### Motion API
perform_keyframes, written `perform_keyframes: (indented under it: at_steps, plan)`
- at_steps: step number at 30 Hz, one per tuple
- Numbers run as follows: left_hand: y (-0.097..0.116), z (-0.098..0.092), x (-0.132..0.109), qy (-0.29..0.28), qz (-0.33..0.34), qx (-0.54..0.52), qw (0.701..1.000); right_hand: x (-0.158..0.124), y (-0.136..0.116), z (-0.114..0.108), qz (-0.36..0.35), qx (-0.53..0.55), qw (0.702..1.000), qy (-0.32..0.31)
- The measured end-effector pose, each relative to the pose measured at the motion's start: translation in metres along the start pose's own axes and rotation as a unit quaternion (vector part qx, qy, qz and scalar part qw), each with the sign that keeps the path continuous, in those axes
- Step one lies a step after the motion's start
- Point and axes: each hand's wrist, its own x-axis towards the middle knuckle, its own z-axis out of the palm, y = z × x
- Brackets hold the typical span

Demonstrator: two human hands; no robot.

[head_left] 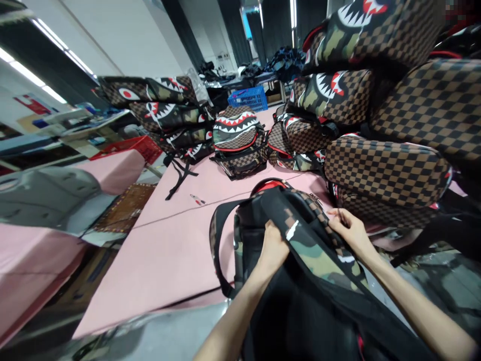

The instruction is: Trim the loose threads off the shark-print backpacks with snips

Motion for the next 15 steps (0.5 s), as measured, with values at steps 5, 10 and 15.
perform_keyframes:
  at_steps: [5, 10, 15]
  plan:
    - [-0.057, -0.052, -0.019, 0.065, -0.026, 0.041, 0.997, 0.032, 0.094, 0.025, 0.151, 0.054, 0.986, 0.039]
    - [-0.137, -0.134, -0.04, 0.37, -0.173, -0.076, 0.91, 0.046, 0.138, 0.024, 0.19, 0.051, 0.981, 0.008]
    - [-0.196, -0.111, -0.043, 0.219, -0.343, -0.268, 0.873, 0.059, 0.145, 0.024, 0.127, 0.062, 0.99, -0.015]
